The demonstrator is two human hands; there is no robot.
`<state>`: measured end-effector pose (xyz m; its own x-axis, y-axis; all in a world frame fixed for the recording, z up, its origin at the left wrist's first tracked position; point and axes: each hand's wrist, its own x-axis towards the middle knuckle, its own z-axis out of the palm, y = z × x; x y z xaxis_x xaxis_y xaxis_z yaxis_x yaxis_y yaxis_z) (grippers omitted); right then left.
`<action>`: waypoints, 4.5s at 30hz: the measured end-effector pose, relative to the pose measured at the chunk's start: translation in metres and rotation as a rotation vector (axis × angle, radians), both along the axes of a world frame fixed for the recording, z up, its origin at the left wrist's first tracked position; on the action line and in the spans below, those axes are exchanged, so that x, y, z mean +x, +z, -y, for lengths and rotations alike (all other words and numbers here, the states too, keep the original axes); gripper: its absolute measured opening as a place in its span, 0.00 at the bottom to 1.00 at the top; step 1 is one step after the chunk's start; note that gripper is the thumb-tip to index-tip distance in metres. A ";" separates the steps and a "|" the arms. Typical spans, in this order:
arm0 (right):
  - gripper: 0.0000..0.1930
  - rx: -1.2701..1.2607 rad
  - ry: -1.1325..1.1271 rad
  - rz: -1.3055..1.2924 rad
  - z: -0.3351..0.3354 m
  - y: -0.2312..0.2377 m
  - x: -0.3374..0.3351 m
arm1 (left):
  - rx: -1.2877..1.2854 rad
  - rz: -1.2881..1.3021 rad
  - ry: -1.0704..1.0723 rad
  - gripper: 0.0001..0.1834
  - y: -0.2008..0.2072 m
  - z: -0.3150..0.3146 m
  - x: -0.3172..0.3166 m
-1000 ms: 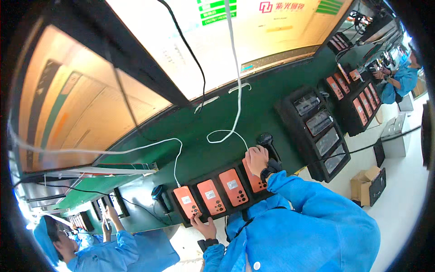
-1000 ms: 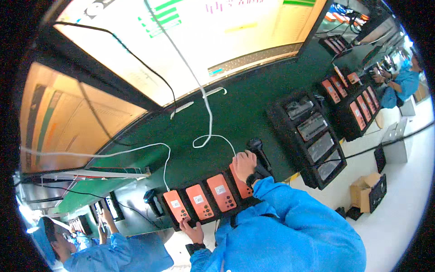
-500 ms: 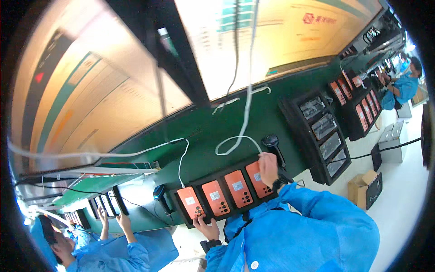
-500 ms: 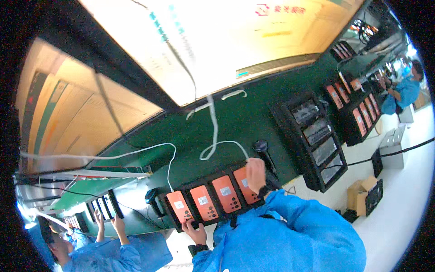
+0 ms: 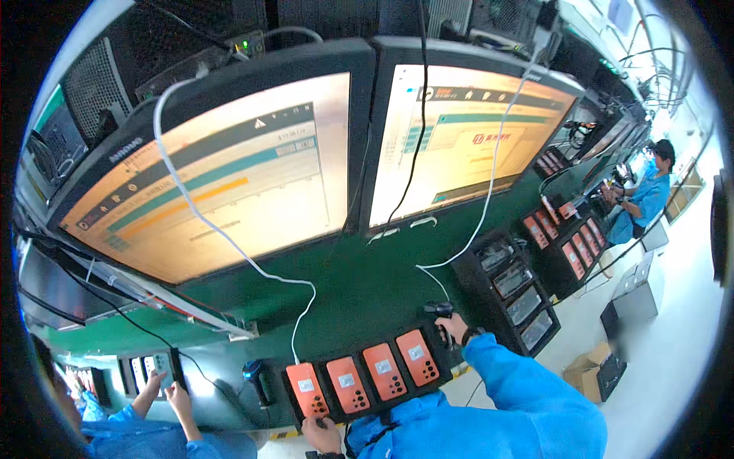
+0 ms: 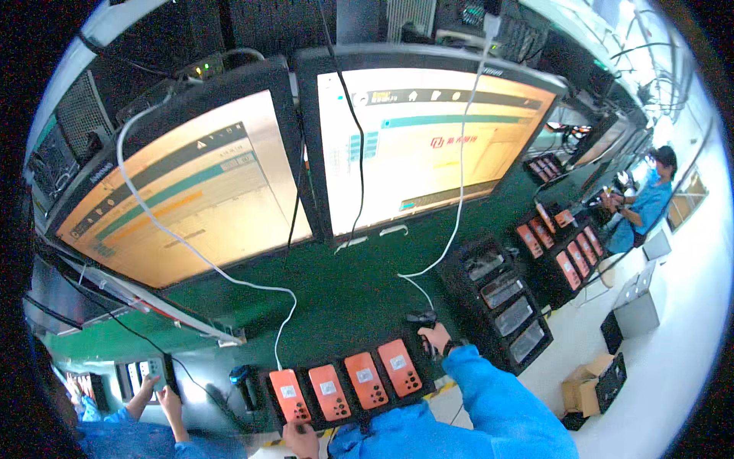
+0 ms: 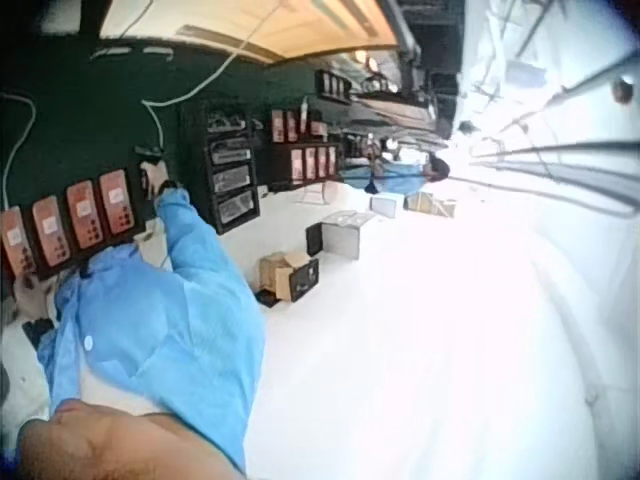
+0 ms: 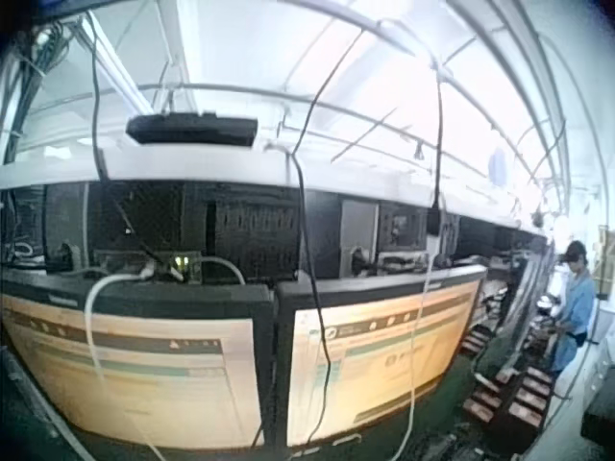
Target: Scanning barcode labels and connecting smartphones to testing cables on an assembly line.
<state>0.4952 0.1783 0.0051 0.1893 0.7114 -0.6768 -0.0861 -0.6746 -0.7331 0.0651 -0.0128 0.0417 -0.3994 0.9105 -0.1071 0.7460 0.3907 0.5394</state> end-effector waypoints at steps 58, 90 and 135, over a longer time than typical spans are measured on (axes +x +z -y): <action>0.07 0.662 0.603 0.147 0.042 0.126 -0.116 | 0.138 0.433 -0.533 0.16 0.034 -0.108 0.117; 0.11 0.696 0.434 0.271 -0.026 0.048 -0.140 | 0.266 0.289 -0.034 0.22 0.028 -0.108 0.067; 0.16 0.688 0.489 0.387 0.071 0.055 -0.281 | 0.179 0.402 -0.175 0.26 -0.025 -0.096 -0.052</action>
